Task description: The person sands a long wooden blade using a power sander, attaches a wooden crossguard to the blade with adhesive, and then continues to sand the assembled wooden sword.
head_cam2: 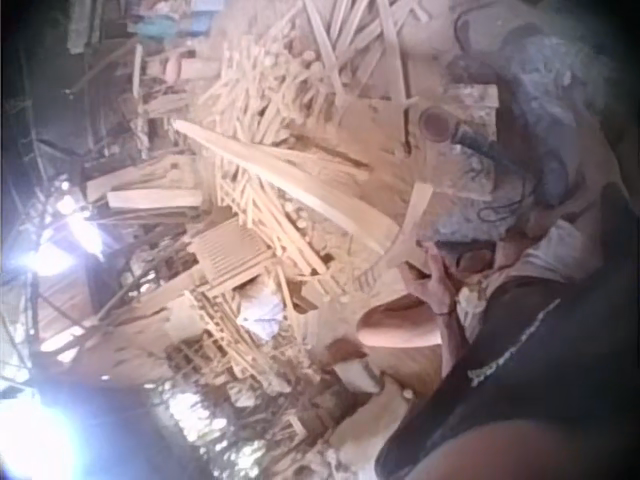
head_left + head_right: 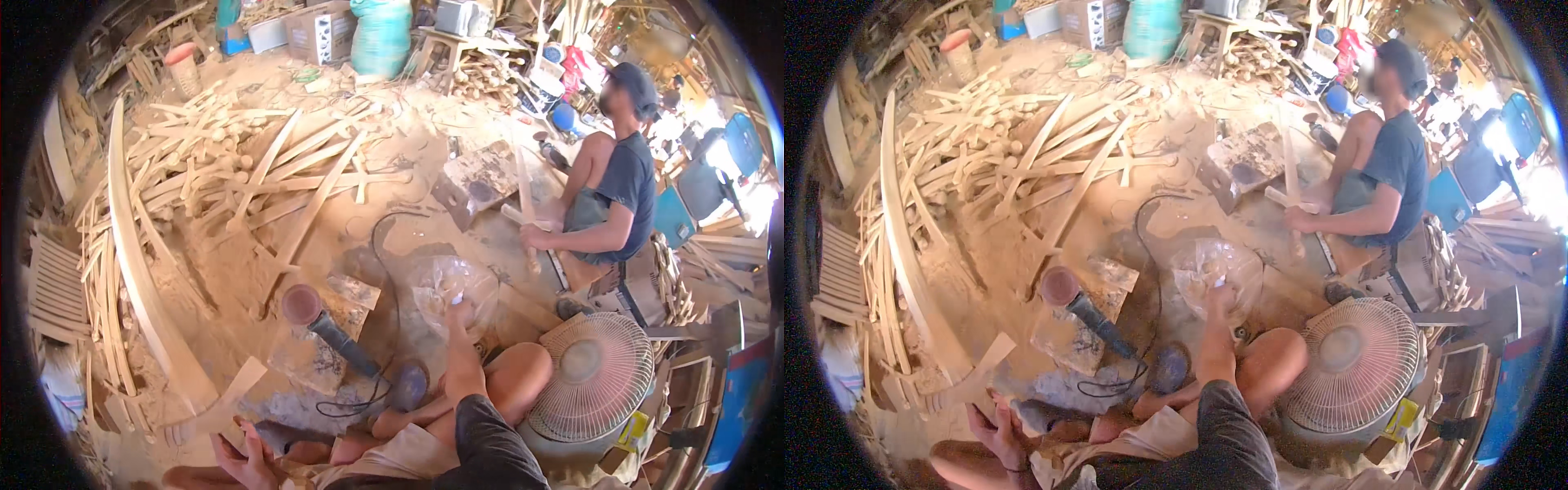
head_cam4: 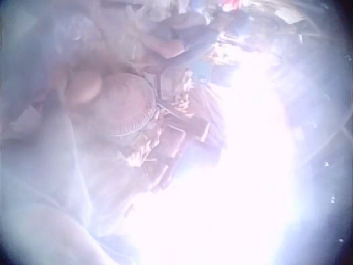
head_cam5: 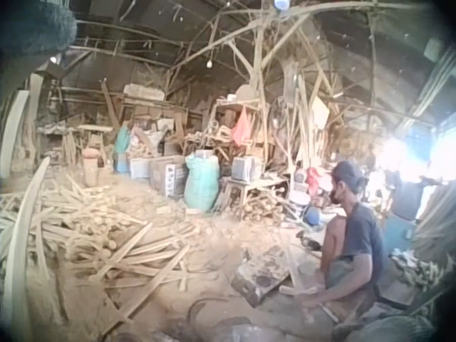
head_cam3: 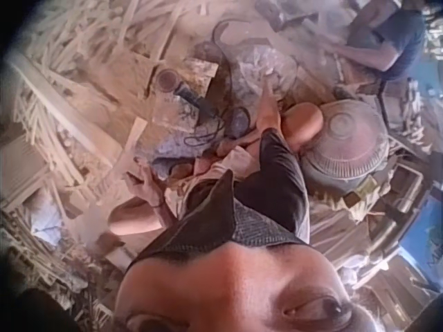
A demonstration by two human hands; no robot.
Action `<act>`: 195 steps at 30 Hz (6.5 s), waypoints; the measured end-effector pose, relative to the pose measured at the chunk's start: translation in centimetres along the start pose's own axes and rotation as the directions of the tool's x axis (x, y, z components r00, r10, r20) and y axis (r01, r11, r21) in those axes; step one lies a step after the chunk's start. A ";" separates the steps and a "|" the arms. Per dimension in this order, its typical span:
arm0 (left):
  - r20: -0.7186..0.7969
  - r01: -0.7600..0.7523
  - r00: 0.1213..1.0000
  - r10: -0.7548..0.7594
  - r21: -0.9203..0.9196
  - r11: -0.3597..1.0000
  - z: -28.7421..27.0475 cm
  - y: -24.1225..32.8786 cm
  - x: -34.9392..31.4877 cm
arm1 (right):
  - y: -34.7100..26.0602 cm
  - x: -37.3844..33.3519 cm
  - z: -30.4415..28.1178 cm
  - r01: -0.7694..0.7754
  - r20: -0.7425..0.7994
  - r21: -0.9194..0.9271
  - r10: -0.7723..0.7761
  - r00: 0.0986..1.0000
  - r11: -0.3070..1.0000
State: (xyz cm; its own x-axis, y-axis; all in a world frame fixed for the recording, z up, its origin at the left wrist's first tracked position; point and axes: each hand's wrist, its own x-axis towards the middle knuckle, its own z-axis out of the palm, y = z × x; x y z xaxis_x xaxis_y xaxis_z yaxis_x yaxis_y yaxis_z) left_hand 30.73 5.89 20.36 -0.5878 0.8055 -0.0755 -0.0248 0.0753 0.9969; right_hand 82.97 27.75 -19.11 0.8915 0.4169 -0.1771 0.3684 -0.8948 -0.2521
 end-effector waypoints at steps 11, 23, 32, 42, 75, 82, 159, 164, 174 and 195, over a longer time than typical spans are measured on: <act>0.199 -0.050 0.979 0.038 0.057 0.997 1.1 -1.6 0.6 | -1.6 -2.2 -3.0 0.279 -0.327 0.816 0.007 0.945 0.507; 0.217 -0.205 0.953 0.213 -0.058 0.977 -2.6 -2.1 -0.5 | -10.2 -40.0 -28.6 0.257 -0.142 0.966 -0.874 0.464 -0.021; 0.157 -0.090 0.983 0.094 -0.035 0.995 -4.1 -2.7 -1.9 | -9.6 -50.9 -33.0 0.558 0.041 0.829 -0.999 -0.017 0.025; 0.104 -0.059 0.991 0.080 -0.195 0.979 -3.9 -3.0 -2.3 | -10.9 -53.6 -33.5 0.636 -0.066 0.749 -0.977 -0.205 -0.184; 0.095 -0.137 0.986 0.135 0.014 0.990 -3.9 -3.4 -2.7 | -10.7 -53.6 -33.5 0.652 -0.079 0.739 -0.983 -0.163 -0.167; 0.104 -0.129 0.985 0.136 -0.074 0.989 -3.6 -3.9 -2.6 | -10.6 -53.0 -33.4 0.644 -0.020 0.758 -0.991 -0.130 -0.100; -0.013 0.020 1.000 -0.019 0.100 0.995 -9.1 -8.8 3.0 | -14.9 -58.8 -22.6 0.524 -0.147 0.813 -0.960 -0.237 -0.254; 0.060 -0.209 0.978 0.200 0.331 0.920 -9.1 -9.4 2.8 | -13.7 -59.4 -23.7 0.703 0.020 0.558 -0.839 -0.543 -0.441; 0.024 -0.139 0.990 0.138 0.275 0.951 -8.2 -8.6 1.8 | -11.4 -57.5 -26.9 0.804 -0.003 0.443 -0.898 -0.440 -0.396; 0.624 -0.184 0.761 0.178 -0.056 0.981 -11.4 -9.4 6.1 | -3.3 -48.9 -28.4 0.403 0.611 0.753 -0.780 -0.134 0.520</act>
State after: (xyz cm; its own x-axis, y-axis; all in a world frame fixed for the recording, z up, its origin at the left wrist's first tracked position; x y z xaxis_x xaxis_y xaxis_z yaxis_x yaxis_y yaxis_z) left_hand 18.20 3.39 10.81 0.0533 0.9931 0.1049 0.0383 -0.1070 0.9935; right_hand 45.63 5.75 17.44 -0.5680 0.7398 -0.3607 0.3525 -0.1774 -0.9189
